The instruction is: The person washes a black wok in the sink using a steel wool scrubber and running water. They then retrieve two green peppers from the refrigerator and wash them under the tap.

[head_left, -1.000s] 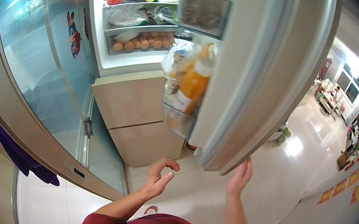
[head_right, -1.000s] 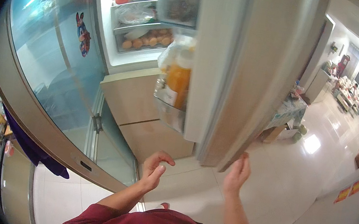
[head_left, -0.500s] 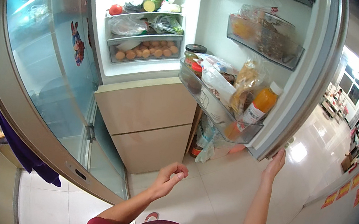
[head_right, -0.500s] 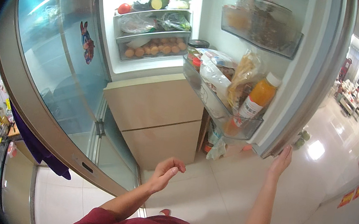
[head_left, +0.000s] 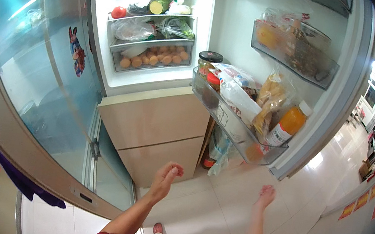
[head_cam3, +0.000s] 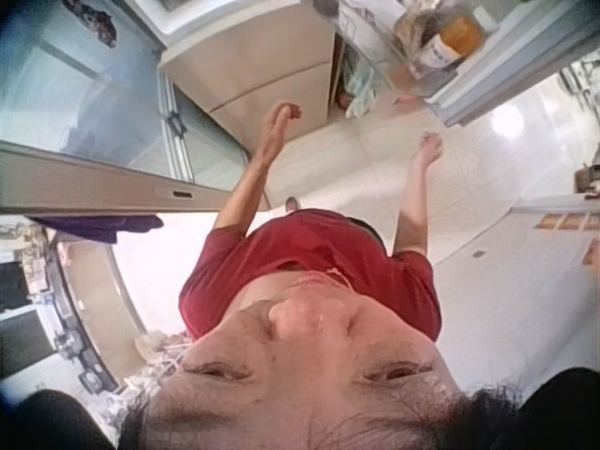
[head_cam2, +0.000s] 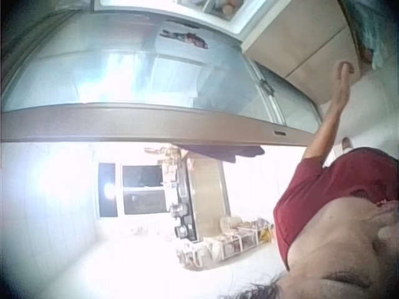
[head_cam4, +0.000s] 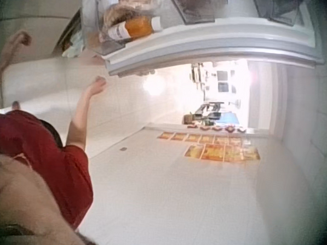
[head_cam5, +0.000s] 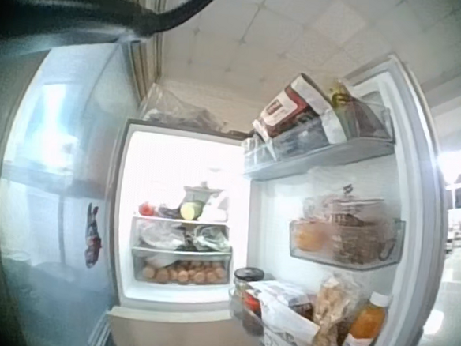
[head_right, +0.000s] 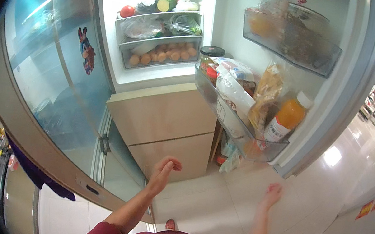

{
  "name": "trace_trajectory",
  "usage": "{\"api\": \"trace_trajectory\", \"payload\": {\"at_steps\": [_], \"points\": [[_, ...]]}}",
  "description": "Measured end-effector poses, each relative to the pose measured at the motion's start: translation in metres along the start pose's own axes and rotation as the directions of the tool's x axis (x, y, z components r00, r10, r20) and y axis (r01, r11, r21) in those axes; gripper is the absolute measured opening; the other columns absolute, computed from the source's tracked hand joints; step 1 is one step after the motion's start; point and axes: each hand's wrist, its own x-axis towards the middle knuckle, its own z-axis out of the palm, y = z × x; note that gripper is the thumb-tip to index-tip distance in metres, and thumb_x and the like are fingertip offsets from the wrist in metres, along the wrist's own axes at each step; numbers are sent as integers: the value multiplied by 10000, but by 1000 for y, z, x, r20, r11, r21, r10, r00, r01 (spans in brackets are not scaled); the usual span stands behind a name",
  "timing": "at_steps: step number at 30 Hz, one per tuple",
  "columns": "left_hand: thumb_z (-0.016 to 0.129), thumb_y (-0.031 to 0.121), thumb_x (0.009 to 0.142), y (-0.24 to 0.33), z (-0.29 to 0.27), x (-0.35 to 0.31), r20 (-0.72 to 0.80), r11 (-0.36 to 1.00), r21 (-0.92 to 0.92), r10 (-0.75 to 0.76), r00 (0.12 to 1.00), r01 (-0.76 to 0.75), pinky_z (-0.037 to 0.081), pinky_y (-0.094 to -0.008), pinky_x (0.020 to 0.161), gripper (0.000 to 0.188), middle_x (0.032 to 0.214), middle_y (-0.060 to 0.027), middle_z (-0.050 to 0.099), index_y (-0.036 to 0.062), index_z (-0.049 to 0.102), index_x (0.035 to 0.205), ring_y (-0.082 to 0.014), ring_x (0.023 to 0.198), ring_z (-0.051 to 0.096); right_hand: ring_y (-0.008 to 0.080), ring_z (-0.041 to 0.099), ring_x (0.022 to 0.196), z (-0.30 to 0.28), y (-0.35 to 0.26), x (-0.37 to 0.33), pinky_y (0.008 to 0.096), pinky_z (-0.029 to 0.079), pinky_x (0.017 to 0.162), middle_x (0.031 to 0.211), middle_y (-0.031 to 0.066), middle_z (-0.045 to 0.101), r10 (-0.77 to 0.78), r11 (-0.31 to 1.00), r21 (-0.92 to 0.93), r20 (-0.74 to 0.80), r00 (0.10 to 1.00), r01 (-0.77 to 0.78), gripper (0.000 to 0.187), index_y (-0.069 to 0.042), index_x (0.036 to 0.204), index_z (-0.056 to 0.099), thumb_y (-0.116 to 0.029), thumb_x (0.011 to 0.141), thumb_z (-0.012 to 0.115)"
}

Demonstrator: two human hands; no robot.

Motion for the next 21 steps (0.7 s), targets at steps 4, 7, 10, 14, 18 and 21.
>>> {"api": "trace_trajectory", "payload": {"at_steps": [4, 7, 10, 14, 18, 21], "points": [[431, 188, 977, -3, -41, 46, -98, 998, 22, 60, 993, -59, 445, -271, 782, 230, 861, -44, 569, -4, 557, 962, -121, 819, 533, 84, 548, 662, 65, 20, -78, 224, 429, 545, 761, 18, 606, 65, 958, -285, 271, 960, 16, 138, -90, 902, 548, -203, 943, 479], [439, 183, 976, -1, -70, 87, -157, 995, 33, 100, 983, -96, 441, -261, 755, 223, 835, -40, 560, -5, 551, 932, -111, 791, 521, 103, 567, 704, 129, 34, -104, 239, 452, 616, 771, 33, 601, -163, 916, -244, 497, 852, 318, 115, -48, 897, 558, -155, 916, 521], [452, 169, 972, 7, -94, 124, -193, 990, 51, 142, 971, -135, 436, -246, 734, 199, 819, -31, 555, 5, 550, 916, -97, 784, 516, 117, 565, 716, 213, -9, -153, 260, 454, 653, 772, 50, 587, -228, 848, -232, 653, 722, 477, 105, -11, 914, 572, -112, 890, 554], [457, 203, 973, 17, -105, 168, -155, 976, 102, 206, 966, -192, 446, -260, 739, 218, 833, -26, 566, 20, 562, 920, -107, 780, 536, 133, 567, 701, 298, -30, -172, 279, 463, 645, 775, 63, 597, -314, 826, -110, 724, 614, 552, 115, -10, 922, 575, -112, 871, 589], [474, 189, 968, 15, -120, 199, -157, 973, 87, 223, 962, -212, 447, -255, 740, 189, 833, -19, 567, 24, 563, 938, -102, 780, 536, 176, 589, 702, 385, -68, -190, 299, 472, 644, 785, 90, 610, -365, 824, -3, 761, 536, 567, 133, -10, 933, 571, -125, 868, 593], [479, 162, 963, 12, -130, 225, -172, 970, 99, 236, 956, -221, 443, -244, 736, 175, 819, -26, 565, 6, 557, 946, -99, 774, 525, 198, 606, 705, 452, -84, -184, 322, 483, 644, 793, 110, 628, -453, 790, 80, 744, 491, 608, 160, -5, 954, 566, -131, 862, 601]]}}
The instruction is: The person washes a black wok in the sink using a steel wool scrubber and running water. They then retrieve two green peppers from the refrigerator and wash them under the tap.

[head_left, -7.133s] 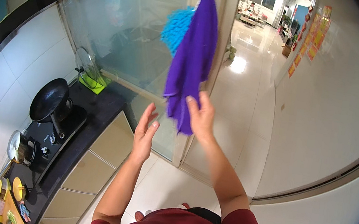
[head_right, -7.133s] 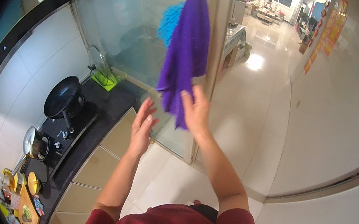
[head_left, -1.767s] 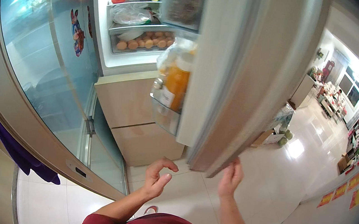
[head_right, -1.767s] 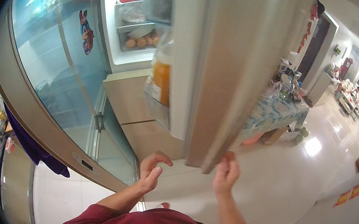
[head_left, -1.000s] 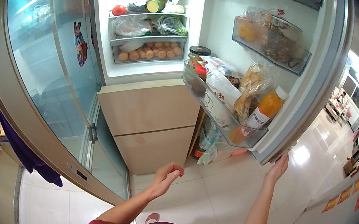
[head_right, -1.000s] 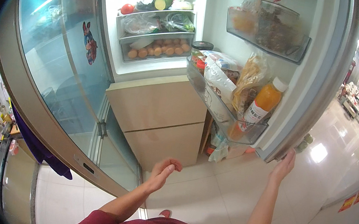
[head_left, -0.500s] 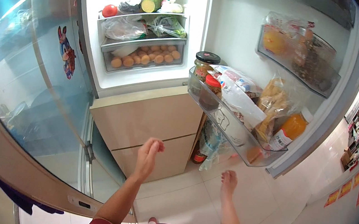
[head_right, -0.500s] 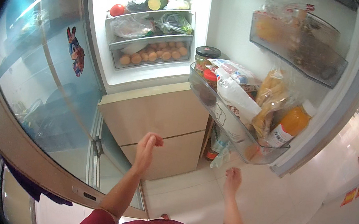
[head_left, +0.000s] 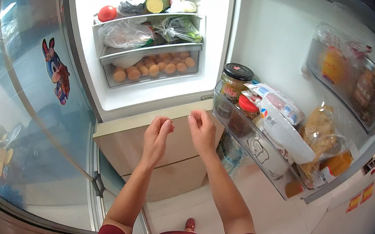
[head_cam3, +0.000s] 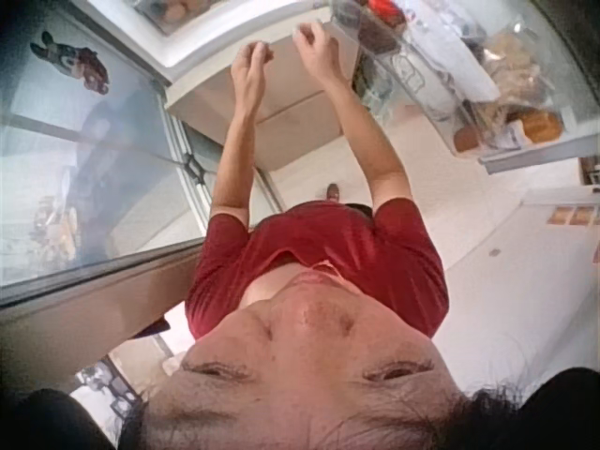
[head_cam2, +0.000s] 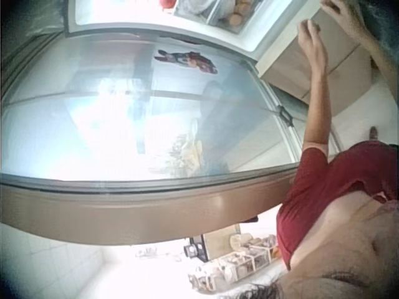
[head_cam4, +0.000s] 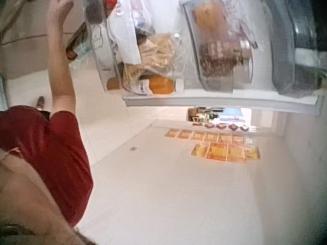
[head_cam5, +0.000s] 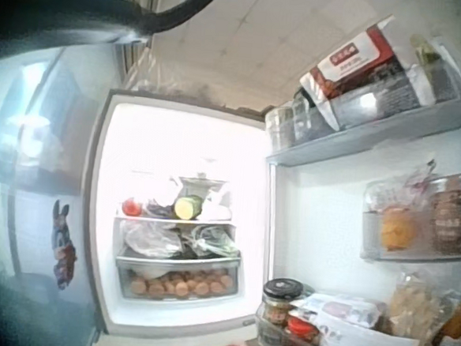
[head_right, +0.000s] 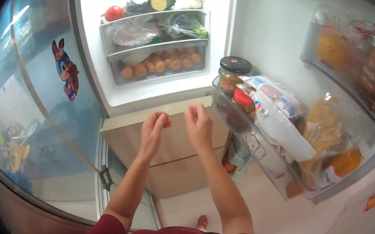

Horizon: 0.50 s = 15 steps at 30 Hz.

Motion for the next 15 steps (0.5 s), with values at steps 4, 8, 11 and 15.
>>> {"api": "trace_trajectory", "payload": {"at_steps": [4, 8, 11, 15], "points": [[480, 155, 962, 1, -8, 29, -38, 1000, 19, 26, 999, -25, 442, -239, 729, 177, 812, -32, 569, -5, 555, 945, -101, 764, 522, 165, 601, 721, 47, -3, 89, 301, 489, 671, 790, 91, 638, -20, 999, 27, -88, 996, 22, 229, 15, 982, 576, -158, 844, 632], [478, 178, 964, 3, -20, 46, -68, 986, 167, 7, 998, 5, 447, -252, 751, 179, 835, -24, 576, 20, 563, 954, -102, 792, 541, 181, 616, 703, 85, 3, 167, 316, 494, 669, 772, 106, 640, -61, 997, 29, -161, 985, 66, 317, 27, 1049, 555, -166, 821, 660], [479, 171, 961, 2, -34, 57, -83, 989, 150, 8, 997, 4, 448, -254, 756, 172, 840, -23, 573, 20, 559, 952, -103, 797, 542, 250, 637, 728, 121, 26, 222, 357, 501, 705, 794, 127, 638, -77, 996, -63, -237, 968, 64, 508, 31, 1185, 508, -212, 780, 693], [492, 157, 956, 1, -56, 69, -110, 984, 176, 19, 994, 1, 448, -249, 752, 169, 832, -26, 578, 2, 556, 939, -104, 789, 540, 390, 558, 1030, 157, 21, 267, 438, 455, 877, 1084, 257, 578, -100, 991, -114, -227, 969, 75, 626, 33, 1296, 391, -199, 785, 669]]}}
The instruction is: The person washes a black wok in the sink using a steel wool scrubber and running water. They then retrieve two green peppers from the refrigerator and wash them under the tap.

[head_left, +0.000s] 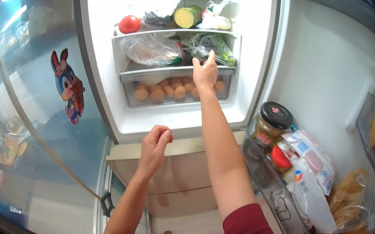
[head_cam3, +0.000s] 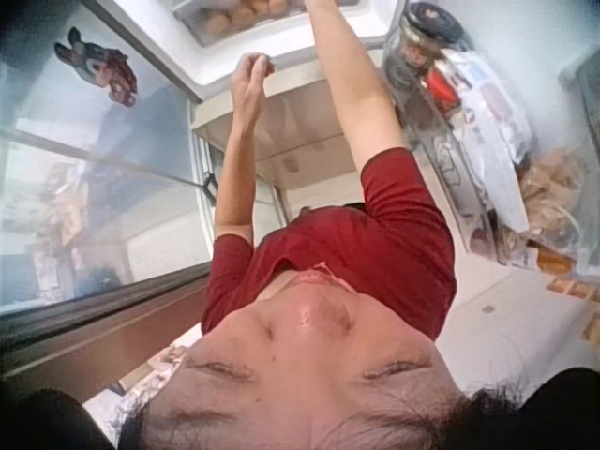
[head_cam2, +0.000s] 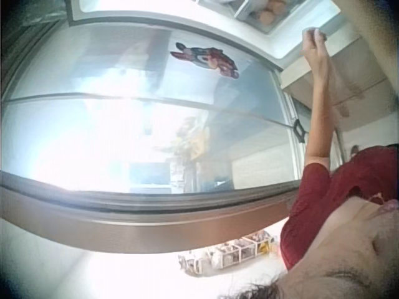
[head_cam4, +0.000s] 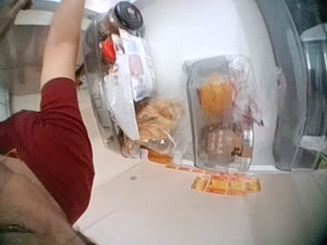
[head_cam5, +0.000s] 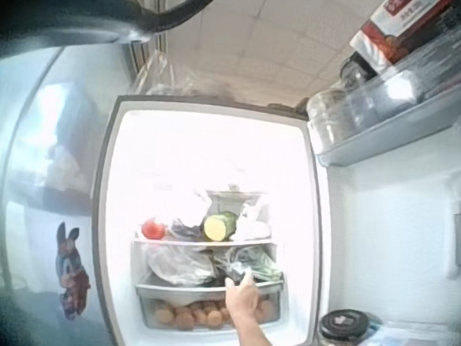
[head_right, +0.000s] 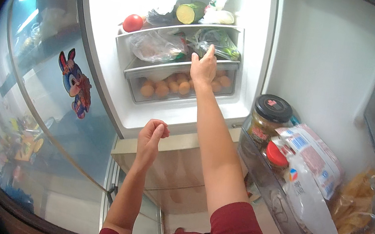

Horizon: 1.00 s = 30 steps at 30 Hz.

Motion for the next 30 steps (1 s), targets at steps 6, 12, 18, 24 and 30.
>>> {"api": "trace_trajectory", "payload": {"at_steps": [6, 12, 18, 24, 30], "points": [[502, 154, 949, -3, -14, 34, 74, 996, 81, 29, 997, -35, 457, -251, 721, 178, 807, -41, 597, -11, 569, 952, -109, 780, 562, 391, 624, 871, 30, 20, 57, 467, 486, 771, 880, 235, 648, 16, 993, -112, -51, 999, -21, 262, -18, 1039, 591, -189, 843, 562], [484, 135, 953, -17, -9, 106, 114, 985, 95, 132, 985, -143, 423, -229, 687, 159, 787, -8, 560, 5, 575, 959, -79, 750, 514, 128, 595, 469, 16, 16, 60, 284, 471, 460, 618, 74, 628, 154, 936, 305, 91, 984, -175, 179, 4, 845, 618, -130, 915, 522], [558, 125, 907, -15, 37, 180, 43, 951, 198, 234, 971, -238, 420, -228, 649, 207, 781, -6, 581, 4, 585, 1074, -73, 703, 499, 100, 565, 493, -9, 9, 47, 240, 451, 442, 644, 53, 605, 138, 866, 461, 153, 978, -195, 154, 3, 853, 607, -129, 907, 548], [636, 138, 828, -30, 70, 252, -14, 766, 461, 510, 860, -448, 467, -357, 668, 255, 789, -118, 617, 6, 601, 1043, -236, 706, 584, 137, 583, 479, -27, -3, 43, 278, 470, 469, 626, 87, 619, 46, 898, 430, 132, 990, -99, 157, 31, 803, 597, -103, 879, 565], [644, 160, 802, -34, 81, 278, 1, 652, 643, 525, 851, -403, 484, -427, 689, 153, 812, -157, 620, 27, 630, 879, -328, 766, 615, 97, 574, 512, -33, -7, 36, 253, 458, 467, 649, 72, 626, -42, 894, 442, 238, 970, -70, 146, 22, 817, 597, -93, 895, 552]]}}
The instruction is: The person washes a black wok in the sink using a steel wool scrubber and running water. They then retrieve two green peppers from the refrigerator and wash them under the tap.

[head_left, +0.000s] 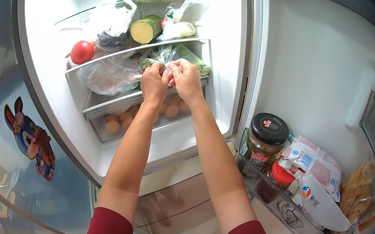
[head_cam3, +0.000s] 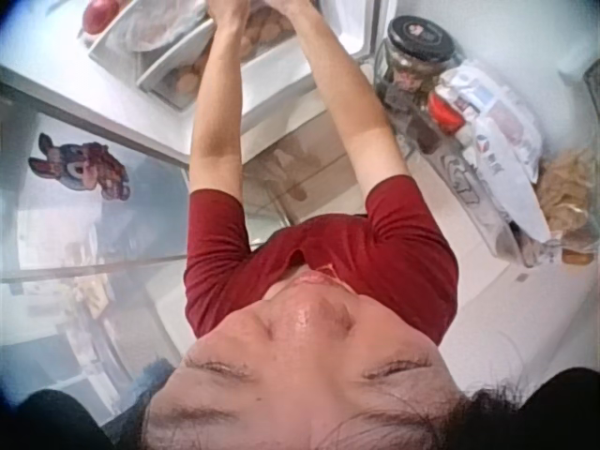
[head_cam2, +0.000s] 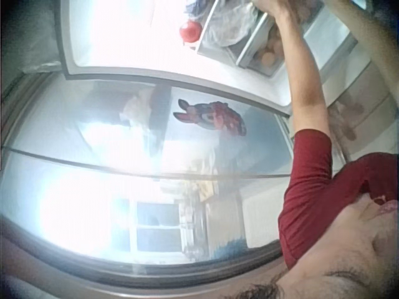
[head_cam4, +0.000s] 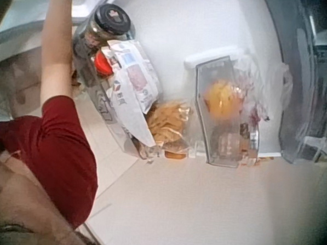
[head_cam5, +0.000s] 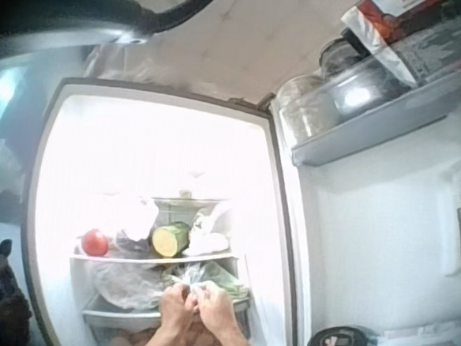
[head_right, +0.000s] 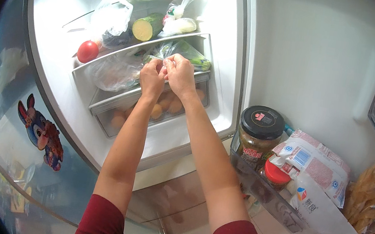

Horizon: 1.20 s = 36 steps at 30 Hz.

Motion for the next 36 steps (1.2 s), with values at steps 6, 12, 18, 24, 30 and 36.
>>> {"api": "trace_trajectory", "payload": {"at_steps": [6, 12, 18, 24, 30, 36], "points": [[579, 136, 845, 6, -1, 4, -44, 979, 150, 143, 989, -135, 464, -448, 658, 107, 790, -163, 612, 34, 604, 828, -356, 751, 605, 68, 539, 558, -12, 19, 13, 210, 468, 489, 732, 38, 613, 71, 929, 366, -37, 997, -52, 294, -35, 942, 626, -209, 967, 390], [577, 118, 844, -4, -14, 1, -26, 985, 120, 127, 991, -123, 455, -454, 662, 86, 796, -166, 612, 36, 599, 831, -365, 745, 596, 97, 559, 658, -3, 51, 29, 254, 497, 580, 883, 61, 644, 80, 967, 242, -23, 997, -72, 229, -2, 999, 633, -94, 890, 455], [579, 104, 843, -18, -21, -6, -2, 989, 91, 119, 993, -118, 442, -454, 678, 75, 796, -176, 605, 30, 581, 856, -372, 773, 583, 186, 589, 675, 9, 56, 24, 321, 493, 648, 822, 111, 622, -178, 946, -263, 70, 981, 191, 131, 4, 872, 644, -63, 759, 639], [579, 88, 836, -17, -22, -3, 2, 988, 25, 155, 988, -155, 452, -430, 679, 116, 849, -184, 588, 27, 585, 935, -350, 756, 577, 267, 580, 700, 17, 47, 20, 358, 475, 650, 766, 138, 581, -247, 931, -284, -22, 969, 231, 84, -15, 801, 630, -82, 754, 650], [613, 54, 792, -32, -7, 5, -17, 976, -105, 191, 982, -191, 463, -391, 668, 180, 905, -169, 570, 26, 611, 970, -307, 724, 579, 275, 578, 716, 15, 44, 11, 368, 478, 666, 839, 141, 579, -306, 903, -342, -82, 948, 262, 74, -13, 803, 620, -87, 793, 623], [581, 23, 799, -31, -2, 11, 1, 980, -108, 167, 986, -166, 470, -427, 687, 114, 869, -165, 574, 33, 621, 904, -356, 782, 590, 234, 559, 670, 17, 39, -7, 339, 461, 627, 830, 110, 561, -362, 913, -270, -195, 912, 304, 65, -2, 815, 589, -59, 819, 620]]}}
